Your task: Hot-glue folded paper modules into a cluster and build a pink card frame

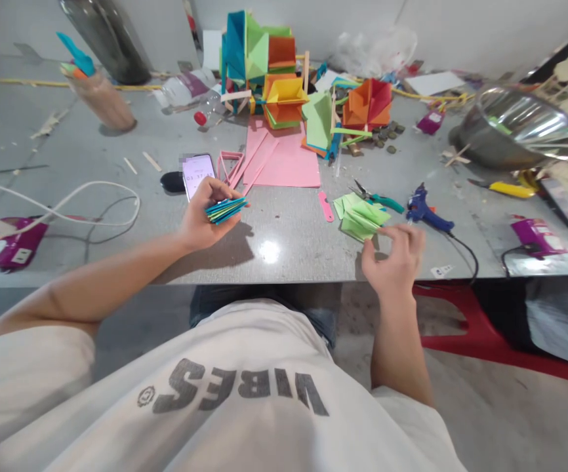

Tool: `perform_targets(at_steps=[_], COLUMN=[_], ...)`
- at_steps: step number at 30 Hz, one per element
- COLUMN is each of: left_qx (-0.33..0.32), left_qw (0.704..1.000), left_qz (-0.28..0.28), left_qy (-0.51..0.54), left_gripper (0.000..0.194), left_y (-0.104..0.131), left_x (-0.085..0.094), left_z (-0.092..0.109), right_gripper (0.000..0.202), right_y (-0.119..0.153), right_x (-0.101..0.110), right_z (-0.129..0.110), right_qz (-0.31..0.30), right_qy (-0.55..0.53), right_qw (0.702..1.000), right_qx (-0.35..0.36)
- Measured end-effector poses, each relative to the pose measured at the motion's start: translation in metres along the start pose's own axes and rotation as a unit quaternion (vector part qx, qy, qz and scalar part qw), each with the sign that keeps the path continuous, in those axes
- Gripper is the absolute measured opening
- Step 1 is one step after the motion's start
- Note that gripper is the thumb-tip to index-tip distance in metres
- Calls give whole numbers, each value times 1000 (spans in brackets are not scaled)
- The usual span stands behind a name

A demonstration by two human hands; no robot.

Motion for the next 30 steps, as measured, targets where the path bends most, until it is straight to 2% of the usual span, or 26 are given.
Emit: perform_targets(at_steps=[3, 5, 7, 10, 11, 17, 23, 27, 30], left_qx=[50, 99, 133, 155, 156, 159, 164, 170, 170], left_qw=[999, 995, 990, 985, 985, 983, 982, 980, 981], left_qz=[7, 5, -3, -8, -9, -11, -3, -1, -4], left_qy=[-2, 13, 42, 73, 76, 89, 93, 99, 98], left_gripper=[52, 55, 60, 62, 62, 60, 59, 58, 57], left_y=[0, -2, -4, -6, -6, -6, -7, -6, -7], left_x=[0, 0, -2, -3, -4, -5, -6, -6, -5], left_z=[9, 17, 22, 25, 25, 25, 22, 21, 21], right_gripper=[65, 75, 63, 20, 11, 17, 16, 14, 21], right_y=[-14, -23, -27, -28, -28, -19, -20, -28, -41], right_x=[4, 2, -2, -6, -6, -10, -13, -16, -20], right_z=[3, 5, 6, 5, 4, 7, 18, 22, 22], right_qz=[-20, -65, -102, -115, -113, -125, 11, -4, -39], right_qy=[4, 1, 3, 27, 35, 47, -10, -6, -12], right_qw=[1000, 998, 994, 992, 993, 991, 1000, 997, 997], right_qx=[1, -15, -36, -31, -25, -17, -20, -75, -62])
Point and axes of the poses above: each hand's wrist, its own y-axis away from the middle knuckle, its own x-axis out of the back of the hand, z = x × y, the point moved 1 cm from there along -y, towards the middle knuckle, and after that the axes turned 9 degrees about -y, right-handed, at the moved point
